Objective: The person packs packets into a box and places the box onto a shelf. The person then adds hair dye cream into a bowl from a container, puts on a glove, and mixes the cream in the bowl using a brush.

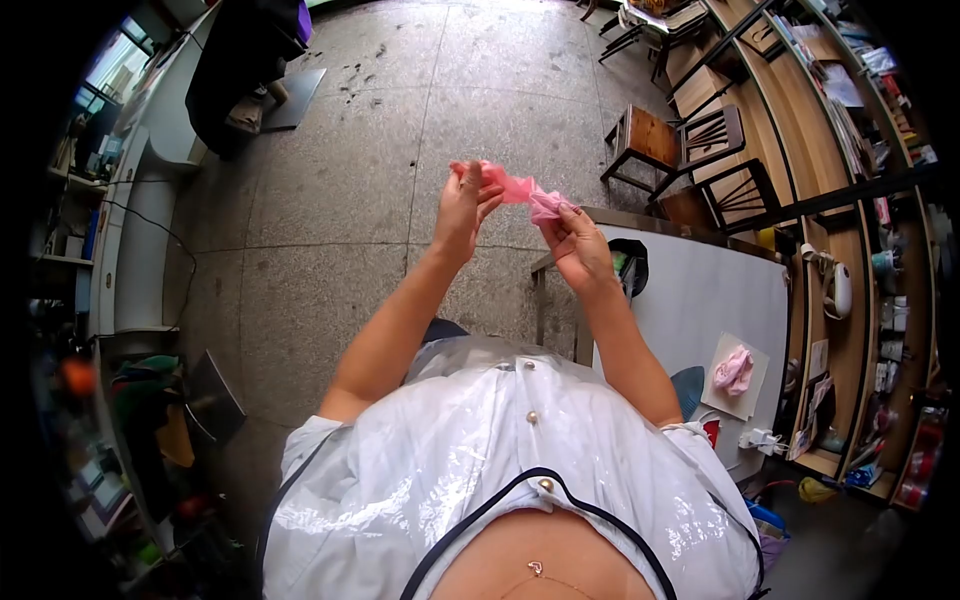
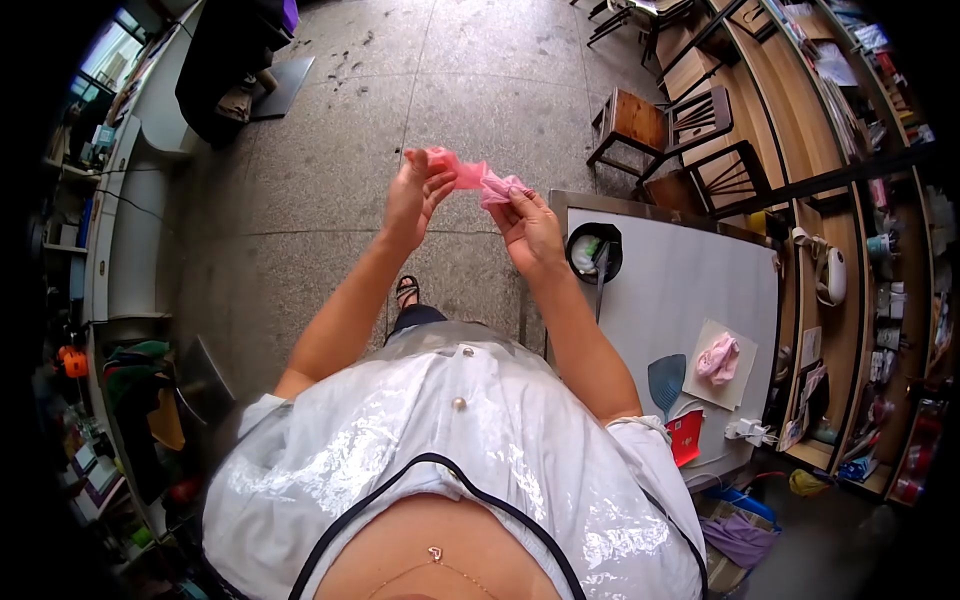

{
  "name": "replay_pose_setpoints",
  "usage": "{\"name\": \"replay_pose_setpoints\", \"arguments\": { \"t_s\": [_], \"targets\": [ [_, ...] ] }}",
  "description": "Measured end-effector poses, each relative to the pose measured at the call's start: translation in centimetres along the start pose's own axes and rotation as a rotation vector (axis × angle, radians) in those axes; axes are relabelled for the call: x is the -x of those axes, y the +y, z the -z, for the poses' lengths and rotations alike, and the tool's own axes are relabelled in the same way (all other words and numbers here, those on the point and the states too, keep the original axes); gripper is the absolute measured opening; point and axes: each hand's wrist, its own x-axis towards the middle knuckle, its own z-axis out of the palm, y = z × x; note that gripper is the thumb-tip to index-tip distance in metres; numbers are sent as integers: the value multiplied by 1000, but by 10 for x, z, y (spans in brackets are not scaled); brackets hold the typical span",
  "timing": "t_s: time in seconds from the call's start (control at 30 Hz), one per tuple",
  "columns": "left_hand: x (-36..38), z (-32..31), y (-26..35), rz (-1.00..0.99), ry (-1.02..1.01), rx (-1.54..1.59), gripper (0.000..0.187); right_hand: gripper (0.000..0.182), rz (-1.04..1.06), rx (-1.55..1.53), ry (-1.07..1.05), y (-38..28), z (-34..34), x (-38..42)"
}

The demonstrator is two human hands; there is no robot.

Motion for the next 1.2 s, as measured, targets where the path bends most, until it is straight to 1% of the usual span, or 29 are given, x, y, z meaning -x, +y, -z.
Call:
{"name": "replay_pose_setpoints", "arguments": {
  "t_s": [0.03,0.07,0.13,0.17,0.27,0.33,0.4,0.43,0.47,0.5,0.53,0.57,0.6,0.63,0.67,0.73,0.77,0.8,0.83,0.87,0.9,0.93,0.97,1.0,1.03,1.07,1.1,1.13,1.2],
  "targets": [
    [3,8,-12,-35,14,-173,50,16,-7,-34,8,1,1,-1],
    [18,3,-15,-36,16,-172,50,14,-14,-68,14,3,3,-2],
    [50,-11,-28,-313,-117,-715,40,13,-34,-110,38,13,8,-7],
    [52,-14,-33,-308,-116,-715,40,13,-53,-151,64,18,10,-9],
    [49,-11,-47,-303,-92,-867,27,13,-45,-148,40,29,7,-1],
    [40,-2,-48,-488,-115,-1035,18,14,-55,-90,-5,32,4,5],
    [43,-1,-48,-560,-142,-1028,15,19,-71,-101,108,32,2,5],
    [48,-1,-47,-628,-171,-1023,12,19,-70,-101,107,27,2,4],
    [55,-2,-49,-628,-172,-1023,12,25,-161,-195,89,16,2,2],
    [64,-4,-53,-447,-248,-926,10,31,-252,-289,70,6,3,0],
    [70,-7,-56,-267,-320,-824,10,31,-251,-290,72,17,34,-17],
    [72,-7,-62,-132,-280,-649,9,35,-188,-394,-310,44,87,-44],
    [69,-7,-61,-132,-285,-648,9,32,-158,-211,-256,37,64,-27],
    [65,-8,-57,-134,-244,-521,9,28,-140,-25,-200,28,37,-8],
    [63,-9,-54,-135,-201,-393,8,28,-134,-23,-198,30,18,5],
    [68,-14,-50,-162,-184,-385,8,19,-213,401,-166,33,2,15],
    [74,-16,-47,-197,-170,-442,8,20,-74,555,-359,41,13,7],
    [80,-18,-44,-230,-158,-502,7,20,-71,553,-358,38,18,3],
    [85,-17,-43,-304,-207,-596,7,20,-51,737,-449,27,12,4],
    [87,-20,-38,-300,-214,-598,7,21,-31,921,-536,16,2,10],
    [89,-24,-32,-301,-208,-629,8,24,-254,521,-407,4,-28,26],
    [89,-27,-30,-305,-199,-658,9,24,-252,522,-405,14,-8,16],
    [88,-28,-30,-308,-201,-655,9,26,-99,659,-229,32,24,-5],
    [86,-28,-30,-414,-246,-720,9,27,55,787,-50,40,42,-16],
    [85,-27,-31,-518,-291,-783,9,27,57,788,-49,32,32,-9],
    [85,-27,-32,-522,-291,-782,9,24,59,1045,-97,15,8,5],
    [85,-26,-33,-422,-329,-784,9,20,61,1302,-147,5,-6,11],
    [86,-25,-36,-318,-367,-786,9,20,62,1302,-149,4,-2,8],
    [88,-19,-43,-332,-347,-783,9,15,-346,690,-420,6,7,1]
  ]
}}
